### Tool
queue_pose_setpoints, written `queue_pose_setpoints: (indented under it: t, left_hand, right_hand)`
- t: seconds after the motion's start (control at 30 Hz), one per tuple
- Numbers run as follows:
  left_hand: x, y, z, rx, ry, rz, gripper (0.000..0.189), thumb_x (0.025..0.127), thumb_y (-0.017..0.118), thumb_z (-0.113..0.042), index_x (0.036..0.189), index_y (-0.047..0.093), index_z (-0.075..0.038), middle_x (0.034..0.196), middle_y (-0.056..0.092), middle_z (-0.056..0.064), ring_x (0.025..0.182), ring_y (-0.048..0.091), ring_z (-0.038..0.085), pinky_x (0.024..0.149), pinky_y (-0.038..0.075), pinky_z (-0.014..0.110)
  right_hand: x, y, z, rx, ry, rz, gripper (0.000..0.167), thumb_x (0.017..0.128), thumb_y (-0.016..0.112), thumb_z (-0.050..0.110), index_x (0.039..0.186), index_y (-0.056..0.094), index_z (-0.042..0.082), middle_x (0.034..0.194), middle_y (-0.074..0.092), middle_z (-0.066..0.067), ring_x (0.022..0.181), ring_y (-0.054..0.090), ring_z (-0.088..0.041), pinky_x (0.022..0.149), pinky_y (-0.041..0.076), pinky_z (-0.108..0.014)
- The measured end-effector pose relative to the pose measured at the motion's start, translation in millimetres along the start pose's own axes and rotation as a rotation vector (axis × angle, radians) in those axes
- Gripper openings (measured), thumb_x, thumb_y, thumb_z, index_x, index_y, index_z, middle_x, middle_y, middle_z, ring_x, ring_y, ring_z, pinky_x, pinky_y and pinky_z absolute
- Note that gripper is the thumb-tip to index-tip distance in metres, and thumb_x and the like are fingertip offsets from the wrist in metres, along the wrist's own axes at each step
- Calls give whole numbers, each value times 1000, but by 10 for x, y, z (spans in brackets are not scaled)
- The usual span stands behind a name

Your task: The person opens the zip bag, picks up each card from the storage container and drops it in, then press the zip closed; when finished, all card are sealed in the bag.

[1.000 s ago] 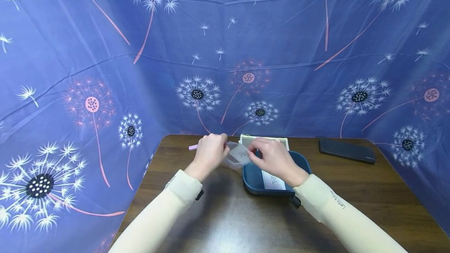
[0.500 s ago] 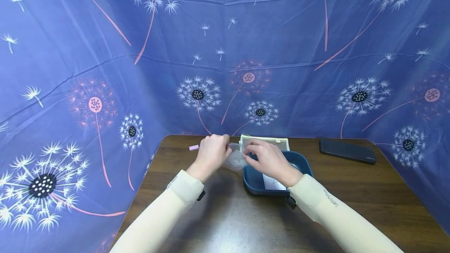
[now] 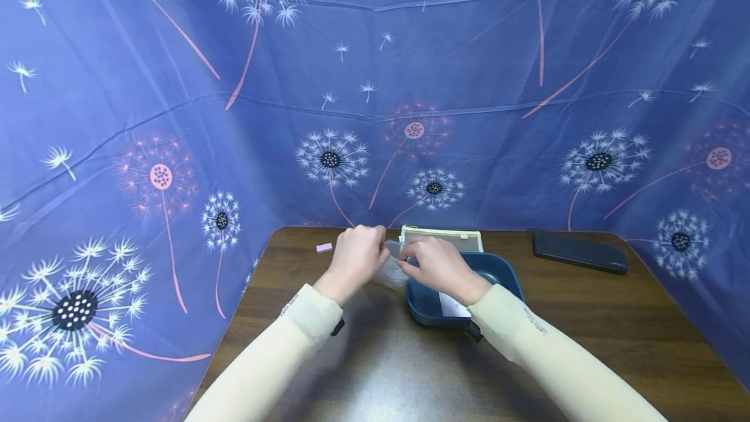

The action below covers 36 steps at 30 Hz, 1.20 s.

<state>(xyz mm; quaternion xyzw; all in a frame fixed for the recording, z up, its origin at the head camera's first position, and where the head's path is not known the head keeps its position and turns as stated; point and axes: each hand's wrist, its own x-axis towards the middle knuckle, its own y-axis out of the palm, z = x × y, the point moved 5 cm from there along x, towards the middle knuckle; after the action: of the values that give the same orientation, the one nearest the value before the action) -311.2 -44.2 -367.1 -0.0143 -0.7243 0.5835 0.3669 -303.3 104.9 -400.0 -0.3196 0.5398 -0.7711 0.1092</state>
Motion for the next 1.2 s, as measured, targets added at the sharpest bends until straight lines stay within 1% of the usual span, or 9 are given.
queue_pose_setpoints:
  t: [0.17, 0.37, 0.53, 0.73, 0.97, 1.2]
  left_hand:
    - [1, 22, -14, 5, -1, 11, 25, 84, 77, -13, 70, 56, -18, 57, 51, -6, 48, 52, 18, 47, 44, 37]
    - [5, 24, -27, -2, -1, 12, 26, 84, 76, -13, 70, 55, -17, 56, 49, -6, 47, 50, 17, 46, 43, 37]
    - [12, 17, -31, -3, 6, 5, 25, 84, 76, -12, 70, 56, -17, 56, 48, -7, 47, 49, 16, 46, 43, 36]
    - [19, 19, -23, -5, 3, -1, 27, 84, 75, -11, 69, 54, -17, 56, 48, -6, 47, 49, 17, 47, 43, 37]
    - [14, 16, -15, -11, -3, 3, 27, 85, 75, -11, 69, 54, -17, 56, 48, -6, 47, 47, 16, 46, 42, 35]
    - [7, 19, 14, -7, -2, 1, 23, 86, 75, -12, 71, 59, -16, 57, 52, -5, 47, 49, 17, 46, 43, 35]
  right_hand:
    - [53, 71, 10, -18, 38, 5, 7, 92, 77, 22, 87, 82, 22, 90, 69, 8, 72, 61, -7, 60, 51, -29]
    - [72, 142, 27, -51, 36, -15, 8, 90, 78, 21, 84, 82, 22, 92, 71, 7, 77, 67, -12, 63, 55, -35]
    - [83, 154, 28, -34, 46, -10, 8, 90, 78, 20, 84, 82, 20, 90, 72, 6, 77, 68, -14, 64, 56, -37]
    - [96, 166, 13, -32, 58, 13, 6, 90, 78, 20, 86, 82, 18, 90, 73, 5, 74, 68, -14, 64, 56, -36]
    - [79, 141, 19, -11, 80, 30, 6, 91, 78, 21, 90, 83, 16, 91, 75, 1, 73, 68, -14, 64, 56, -35]
    - [28, 30, 27, 15, 72, 8, 8, 93, 76, 20, 94, 83, 17, 93, 75, 5, 74, 67, -10, 65, 56, -32]
